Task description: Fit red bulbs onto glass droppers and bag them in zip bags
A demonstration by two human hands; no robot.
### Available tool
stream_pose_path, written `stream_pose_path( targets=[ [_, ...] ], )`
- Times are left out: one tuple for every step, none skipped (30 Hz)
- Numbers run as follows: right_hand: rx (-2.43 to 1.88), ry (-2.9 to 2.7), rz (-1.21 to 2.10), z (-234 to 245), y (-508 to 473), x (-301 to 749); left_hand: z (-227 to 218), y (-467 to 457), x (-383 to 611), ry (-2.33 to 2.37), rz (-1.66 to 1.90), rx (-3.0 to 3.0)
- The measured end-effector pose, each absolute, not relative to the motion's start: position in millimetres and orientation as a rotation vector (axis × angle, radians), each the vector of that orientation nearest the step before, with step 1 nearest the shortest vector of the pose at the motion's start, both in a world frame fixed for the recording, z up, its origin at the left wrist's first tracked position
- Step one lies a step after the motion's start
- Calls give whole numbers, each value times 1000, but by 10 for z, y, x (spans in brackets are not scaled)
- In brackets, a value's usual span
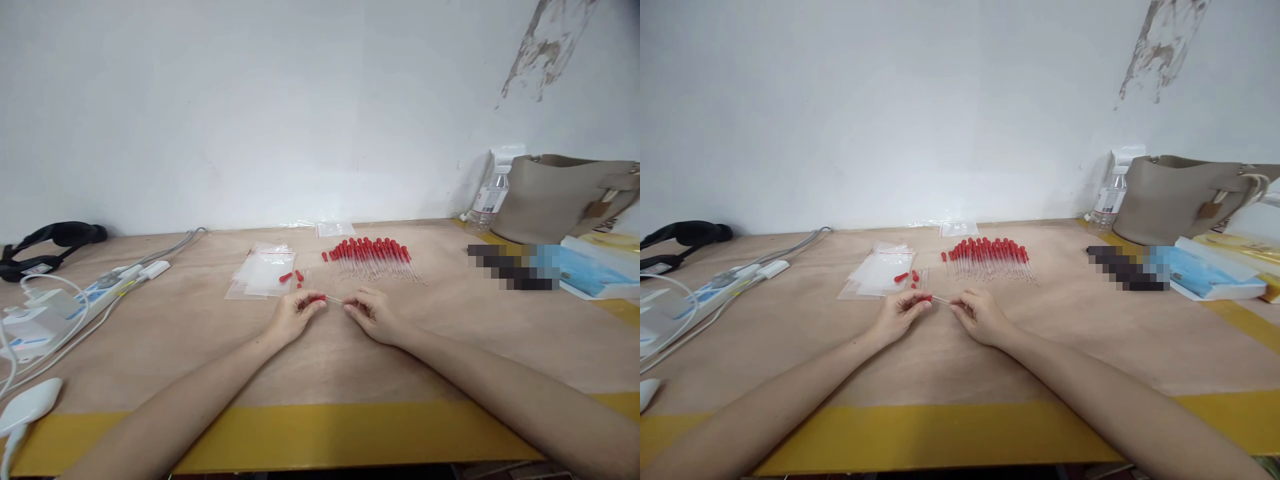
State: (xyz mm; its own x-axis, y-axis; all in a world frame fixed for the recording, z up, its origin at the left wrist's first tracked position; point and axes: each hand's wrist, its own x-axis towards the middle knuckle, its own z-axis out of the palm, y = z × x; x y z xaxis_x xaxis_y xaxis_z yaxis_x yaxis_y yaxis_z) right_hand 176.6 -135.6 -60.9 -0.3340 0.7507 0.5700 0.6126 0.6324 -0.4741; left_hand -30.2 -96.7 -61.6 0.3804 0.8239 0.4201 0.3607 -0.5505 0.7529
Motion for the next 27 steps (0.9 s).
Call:
stream_pose_path(
  targets=[
    [-1070,-2066,208,-614,-1356,1766,-606,-982,-298,1018,1080,2108],
    [-1075,-2075,197,-619,-1354,1766,-594,-997,-294,1023,1070,2123],
    [-1076,-2084,189,-624,-1350,1769,-582,-1012,-290,1026,1062,2134],
    [-1076,-2098,185,-627,-1345,1772,-569,-1026,-288,1024,1058,2145],
    [-1074,-2115,183,-627,-1339,1778,-557,-1040,-286,1016,1056,2159],
    [-1071,-2138,179,-623,-1333,1787,-545,-1052,-286,1007,1053,2181],
    [-1071,-2166,170,-613,-1328,1796,-536,-1065,-287,999,1044,2210],
    [-1072,-2198,152,-599,-1324,1807,-528,-1076,-289,991,1029,2241],
    [-1077,-2238,130,-581,-1323,1818,-522,-1088,-292,980,1005,2273],
    [-1083,-2279,102,-561,-1325,1827,-518,-1099,-294,963,971,2304],
    [-1090,-2319,72,-541,-1330,1834,-517,-1109,-295,944,934,2333],
    [-1102,-2349,40,-524,-1337,1837,-517,-1117,-296,930,901,2356],
    [-1116,-2361,7,-510,-1346,1836,-518,-1124,-296,925,881,2373],
    [-1130,-2361,-24,-501,-1356,1830,-520,-1129,-295,929,870,2385],
    [-1140,-2353,-52,-497,-1364,1820,-522,-1132,-294,940,871,2394],
    [-1146,-2340,-75,-498,-1371,1807,-524,-1133,-292,953,882,2400],
    [-1148,-2332,-90,-501,-1375,1791,-527,-1134,-289,961,898,2407],
    [-1144,-2330,-98,-507,-1376,1775,-530,-1135,-287,960,911,2419],
    [-1138,-2333,-101,-513,-1375,1759,-533,-1135,-285,954,920,2433],
    [-1135,-2337,-101,-518,-1371,1745,-536,-1136,-284,949,927,2446],
    [-1134,-2341,-98,-523,-1366,1732,-539,-1137,-282,944,932,2458],
    [-1133,-2349,-92,-526,-1360,1721,-542,-1138,-282,939,933,2468],
    [-1133,-2356,-85,-528,-1353,1712,-545,-1139,-282,935,934,2477],
    [-1134,-2363,-73,-529,-1347,1705,-548,-1140,-283,932,936,2484],
    [-1134,-2373,-52,-530,-1341,1699,-552,-1140,-284,929,936,2488],
    [-1133,-2383,-23,-530,-1335,1694,-557,-1140,-286,927,936,2493],
    [-1133,-2392,10,-530,-1331,1690,-562,-1139,-288,925,933,2498]
  ],
)
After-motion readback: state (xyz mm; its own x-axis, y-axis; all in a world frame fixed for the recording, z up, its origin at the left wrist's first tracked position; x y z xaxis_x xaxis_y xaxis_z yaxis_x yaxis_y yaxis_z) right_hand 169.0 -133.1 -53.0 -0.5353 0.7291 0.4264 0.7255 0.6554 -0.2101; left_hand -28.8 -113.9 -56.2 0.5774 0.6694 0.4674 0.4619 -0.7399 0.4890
